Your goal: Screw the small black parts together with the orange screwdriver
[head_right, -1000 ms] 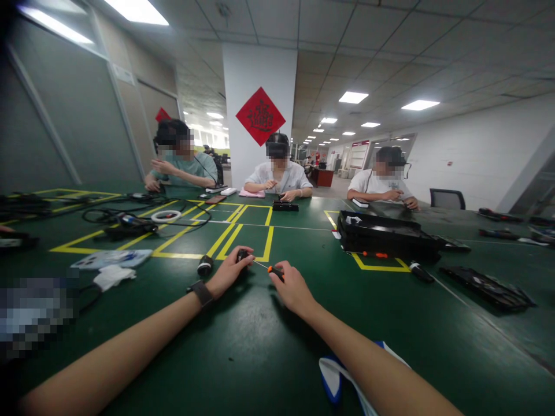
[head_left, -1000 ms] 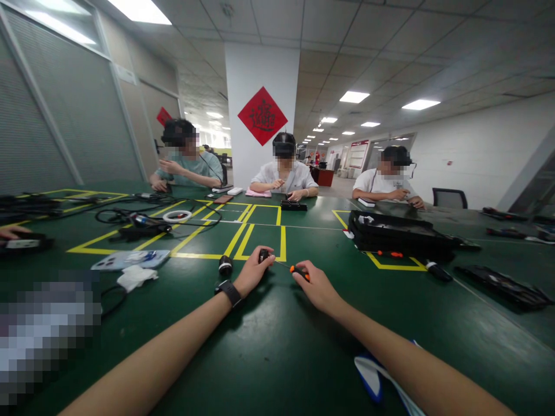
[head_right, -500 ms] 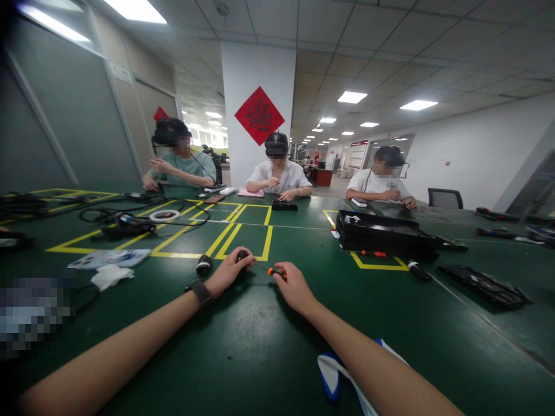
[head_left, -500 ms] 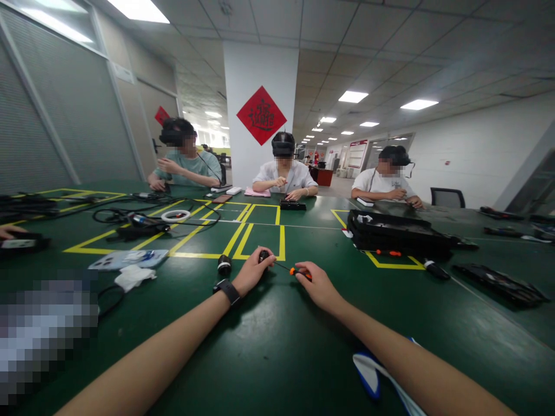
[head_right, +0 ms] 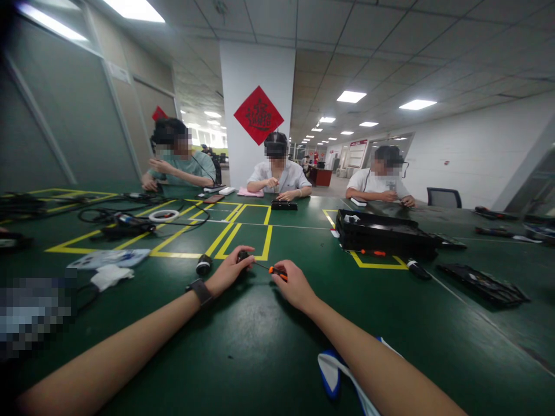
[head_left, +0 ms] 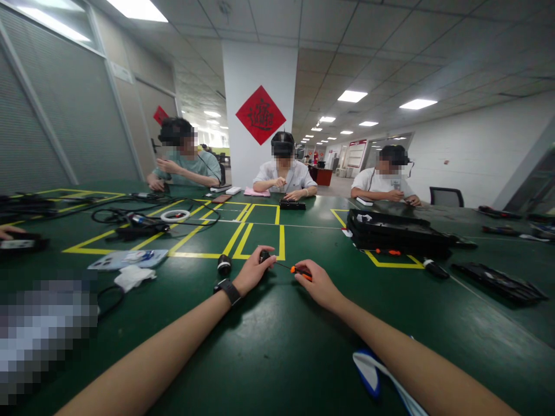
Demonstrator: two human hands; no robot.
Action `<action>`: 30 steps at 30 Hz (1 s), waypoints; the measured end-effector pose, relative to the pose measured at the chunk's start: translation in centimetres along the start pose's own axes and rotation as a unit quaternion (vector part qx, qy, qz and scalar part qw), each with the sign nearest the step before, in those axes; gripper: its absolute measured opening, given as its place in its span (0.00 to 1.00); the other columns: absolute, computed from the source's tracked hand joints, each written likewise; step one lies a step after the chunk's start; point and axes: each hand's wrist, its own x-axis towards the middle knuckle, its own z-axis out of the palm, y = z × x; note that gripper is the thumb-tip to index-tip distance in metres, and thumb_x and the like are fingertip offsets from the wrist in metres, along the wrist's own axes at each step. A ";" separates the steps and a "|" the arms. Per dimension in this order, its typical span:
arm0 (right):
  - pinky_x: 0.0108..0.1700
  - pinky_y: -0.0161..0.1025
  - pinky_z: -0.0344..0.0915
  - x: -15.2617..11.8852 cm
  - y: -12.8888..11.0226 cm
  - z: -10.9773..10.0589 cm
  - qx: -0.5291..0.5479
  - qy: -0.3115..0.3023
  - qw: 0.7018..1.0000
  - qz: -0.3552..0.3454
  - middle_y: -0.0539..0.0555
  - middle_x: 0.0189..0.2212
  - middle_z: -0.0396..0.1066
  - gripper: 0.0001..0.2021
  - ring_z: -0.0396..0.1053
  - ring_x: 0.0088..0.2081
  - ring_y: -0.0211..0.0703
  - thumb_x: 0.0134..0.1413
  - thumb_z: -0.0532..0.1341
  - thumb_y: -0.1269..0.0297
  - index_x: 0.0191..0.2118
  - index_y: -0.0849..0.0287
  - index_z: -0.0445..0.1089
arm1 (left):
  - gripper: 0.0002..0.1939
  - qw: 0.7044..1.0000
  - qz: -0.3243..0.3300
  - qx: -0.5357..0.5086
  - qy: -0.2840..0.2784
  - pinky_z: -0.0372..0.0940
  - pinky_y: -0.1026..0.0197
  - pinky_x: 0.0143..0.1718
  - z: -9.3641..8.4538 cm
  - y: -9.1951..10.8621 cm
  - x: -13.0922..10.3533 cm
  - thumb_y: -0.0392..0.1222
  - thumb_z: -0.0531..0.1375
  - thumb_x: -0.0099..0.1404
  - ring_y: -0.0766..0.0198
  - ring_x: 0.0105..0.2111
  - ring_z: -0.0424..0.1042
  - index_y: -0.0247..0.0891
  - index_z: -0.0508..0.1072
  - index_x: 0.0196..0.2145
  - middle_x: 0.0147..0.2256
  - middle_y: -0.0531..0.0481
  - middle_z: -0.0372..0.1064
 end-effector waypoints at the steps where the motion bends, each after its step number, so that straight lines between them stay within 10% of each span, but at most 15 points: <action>1: 0.46 0.39 0.58 0.1 0.1 0.1 -0.012 0.004 1.000 -0.001 0.54 0.37 0.65 0.09 0.62 0.40 0.40 0.52 0.52 0.67 0.39 0.60 0.66 | 0.16 1.000 0.004 0.005 0.001 0.59 0.63 0.32 0.0 -0.1 0.0 0.48 0.56 0.54 0.65 0.27 0.65 0.39 0.65 0.40 0.26 0.54 0.65; 13: 0.43 0.37 0.60 -0.1 0.6 -0.1 -0.007 0.009 1.000 -0.012 0.52 0.35 0.66 0.09 0.63 0.38 0.37 0.50 0.55 0.68 0.39 0.60 0.64 | 0.11 0.999 0.030 0.001 -0.023 0.57 0.60 0.43 -0.1 0.2 -0.1 0.45 0.56 0.55 0.62 0.39 0.65 0.40 0.66 0.36 0.41 0.49 0.66; 30: 0.44 0.39 0.57 0.1 0.8 0.3 -0.063 0.017 0.998 -0.005 0.54 0.35 0.65 0.08 0.61 0.39 0.40 0.53 0.52 0.67 0.37 0.60 0.66 | 0.13 0.996 0.024 0.083 -0.024 0.58 0.63 0.32 -0.2 -0.2 0.2 0.50 0.53 0.56 0.66 0.28 0.64 0.38 0.64 0.34 0.26 0.54 0.65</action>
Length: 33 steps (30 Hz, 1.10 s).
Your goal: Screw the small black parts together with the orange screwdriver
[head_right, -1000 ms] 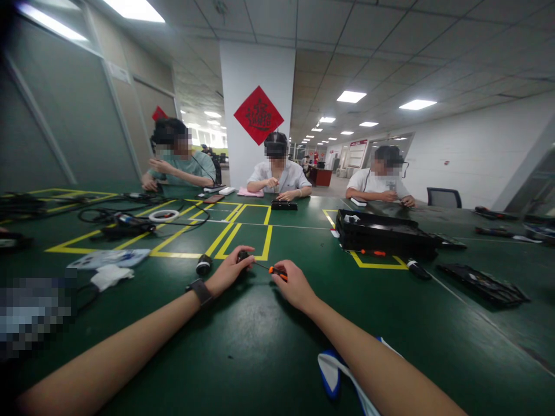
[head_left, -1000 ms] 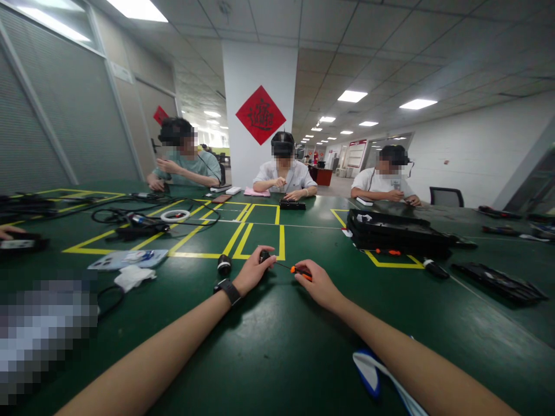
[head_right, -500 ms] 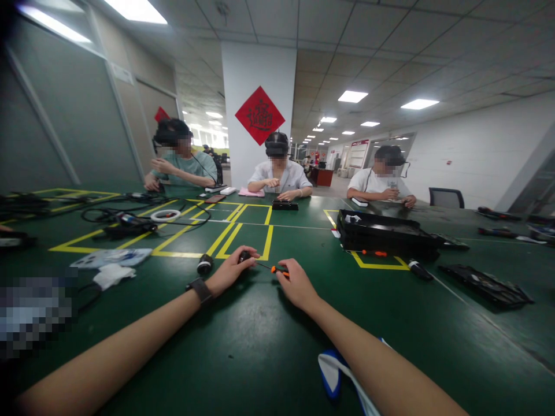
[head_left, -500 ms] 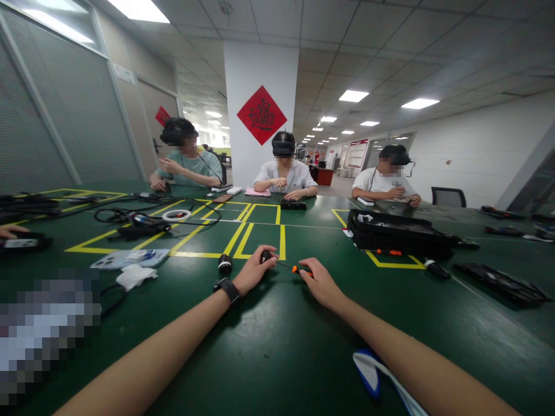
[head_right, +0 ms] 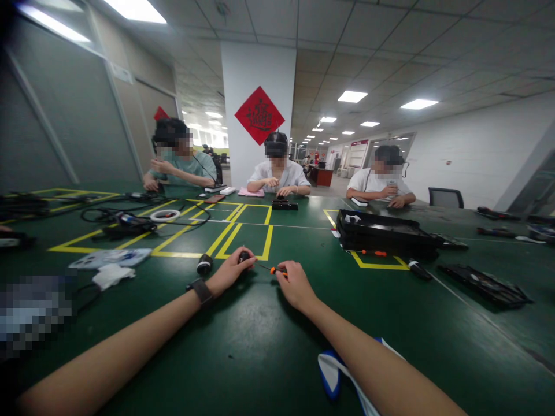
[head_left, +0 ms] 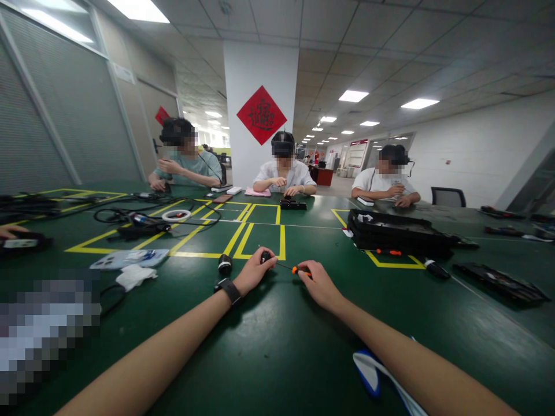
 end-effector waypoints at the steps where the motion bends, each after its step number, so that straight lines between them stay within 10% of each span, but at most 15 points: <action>1: 0.45 0.40 0.56 0.1 0.1 0.1 -0.014 0.001 1.000 0.005 0.54 0.35 0.65 0.09 0.60 0.40 0.40 0.54 0.51 0.67 0.35 0.60 0.67 | 0.13 1.000 0.000 -0.001 0.000 0.58 0.63 0.33 0.0 0.0 0.0 0.50 0.53 0.56 0.66 0.28 0.64 0.38 0.64 0.34 0.26 0.54 0.65; 33: 0.45 0.40 0.55 -0.1 -0.1 0.1 -0.030 -0.005 0.999 -0.024 0.54 0.33 0.64 0.09 0.59 0.40 0.40 0.53 0.50 0.71 0.34 0.61 0.67 | 0.14 0.999 -0.008 -0.034 0.001 0.59 0.63 0.33 0.0 -0.2 0.1 0.50 0.54 0.55 0.67 0.28 0.65 0.38 0.64 0.34 0.27 0.54 0.65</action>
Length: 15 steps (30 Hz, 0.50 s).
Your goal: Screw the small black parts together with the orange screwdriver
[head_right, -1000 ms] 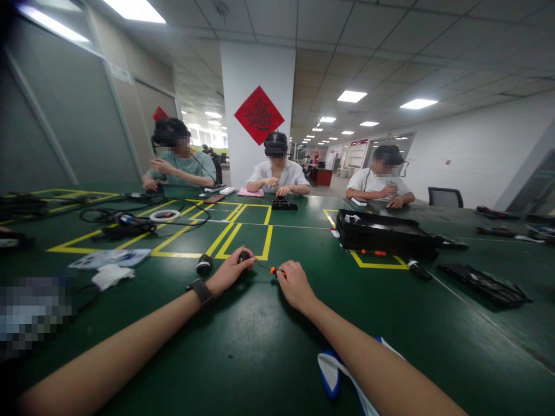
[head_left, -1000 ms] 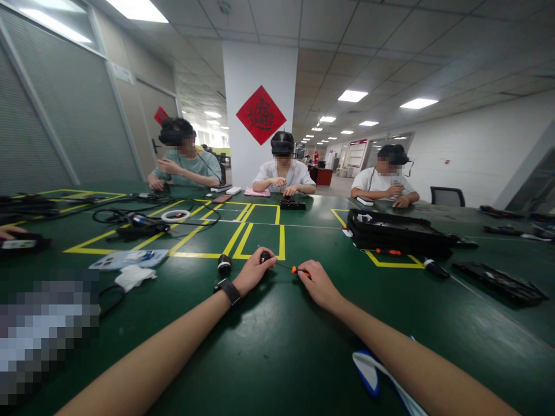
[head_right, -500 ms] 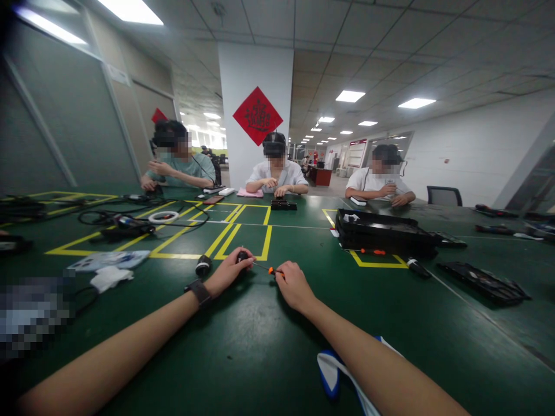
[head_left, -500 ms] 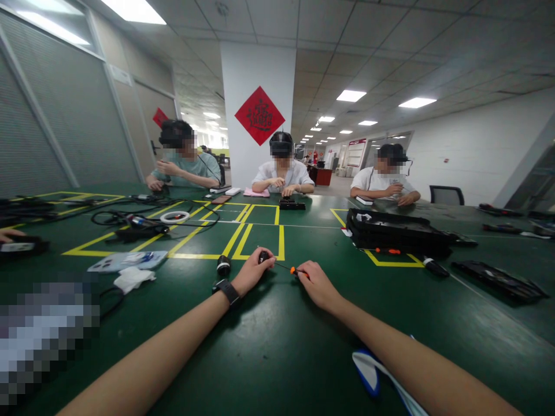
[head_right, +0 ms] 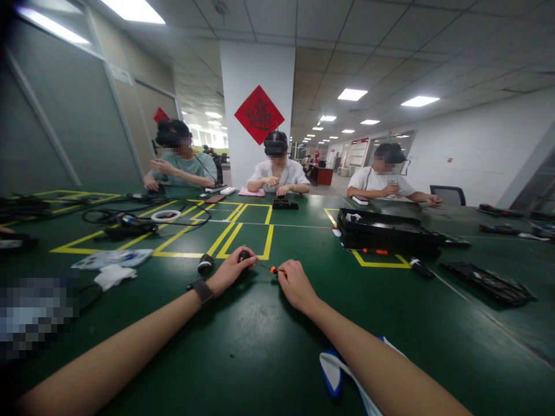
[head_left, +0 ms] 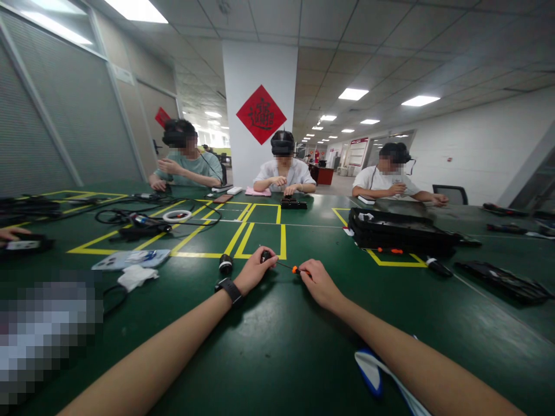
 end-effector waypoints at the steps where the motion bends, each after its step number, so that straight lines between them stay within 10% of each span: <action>1: 0.44 0.39 0.56 -0.1 0.0 -0.1 0.004 0.002 1.000 -0.001 0.53 0.34 0.64 0.07 0.59 0.40 0.40 0.52 0.51 0.71 0.34 0.60 0.66 | 0.14 1.000 -0.001 -0.002 -0.002 0.59 0.63 0.33 0.0 0.0 0.0 0.50 0.54 0.55 0.67 0.28 0.65 0.38 0.64 0.34 0.27 0.54 0.65; 15: 0.42 0.37 0.58 -0.1 -0.8 -0.7 0.057 -0.026 0.998 0.007 0.53 0.34 0.68 0.09 0.64 0.37 0.39 0.53 0.53 0.66 0.38 0.59 0.68 | 0.15 0.999 0.010 -0.047 -0.008 0.60 0.60 0.39 -0.3 0.9 -0.5 0.47 0.59 0.52 0.65 0.35 0.66 0.37 0.64 0.35 0.36 0.49 0.68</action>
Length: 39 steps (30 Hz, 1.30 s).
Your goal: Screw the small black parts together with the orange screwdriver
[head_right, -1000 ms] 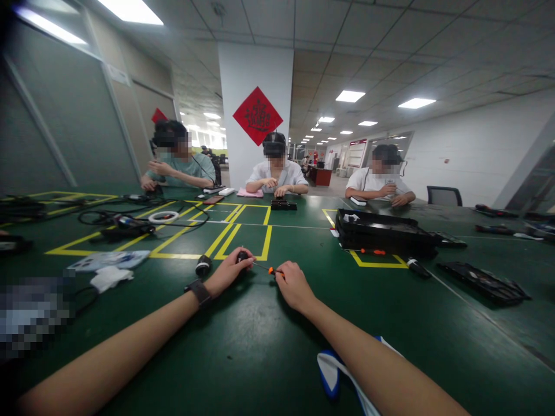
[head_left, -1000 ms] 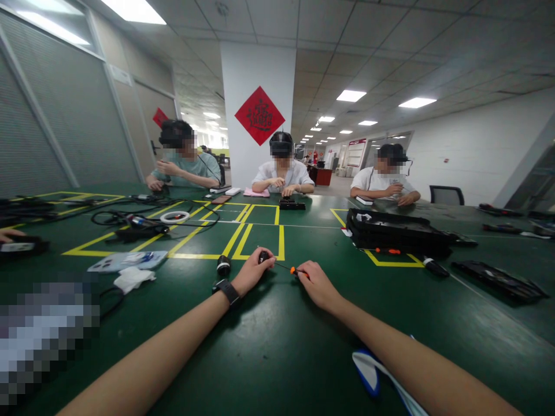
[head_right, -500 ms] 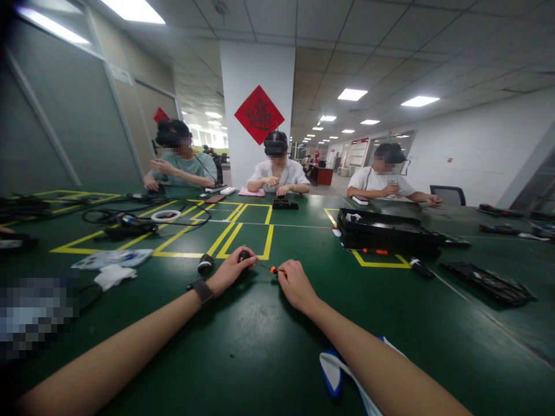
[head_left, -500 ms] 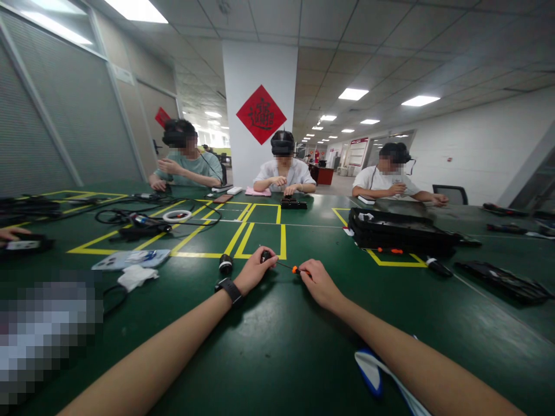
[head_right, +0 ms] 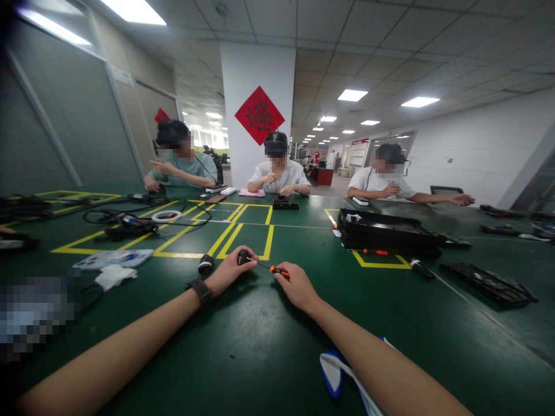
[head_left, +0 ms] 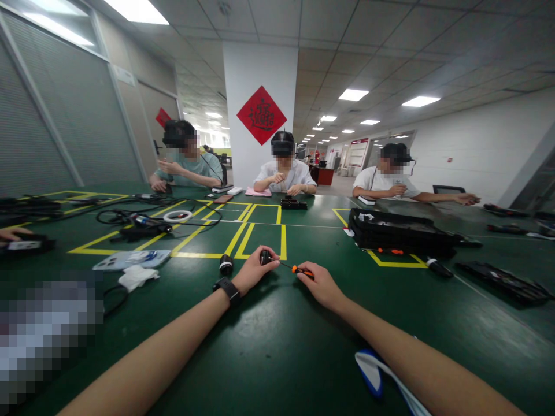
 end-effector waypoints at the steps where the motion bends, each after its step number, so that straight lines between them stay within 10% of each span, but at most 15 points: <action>1: 0.42 0.37 0.59 -0.1 -0.1 -0.1 0.010 0.000 1.000 -0.006 0.52 0.35 0.68 0.09 0.64 0.37 0.39 0.52 0.54 0.66 0.38 0.59 0.68 | 0.15 1.000 0.003 0.003 0.001 0.60 0.60 0.41 -0.1 0.0 0.0 0.46 0.60 0.51 0.65 0.36 0.66 0.37 0.64 0.36 0.36 0.49 0.68; 39: 0.42 0.39 0.59 0.3 0.6 0.2 -0.008 0.008 0.999 0.031 0.54 0.34 0.67 0.11 0.62 0.38 0.42 0.49 0.56 0.64 0.39 0.58 0.68 | 0.14 1.000 -0.010 0.027 0.011 0.60 0.63 0.32 0.1 0.1 0.2 0.51 0.55 0.55 0.67 0.28 0.65 0.38 0.64 0.34 0.28 0.54 0.64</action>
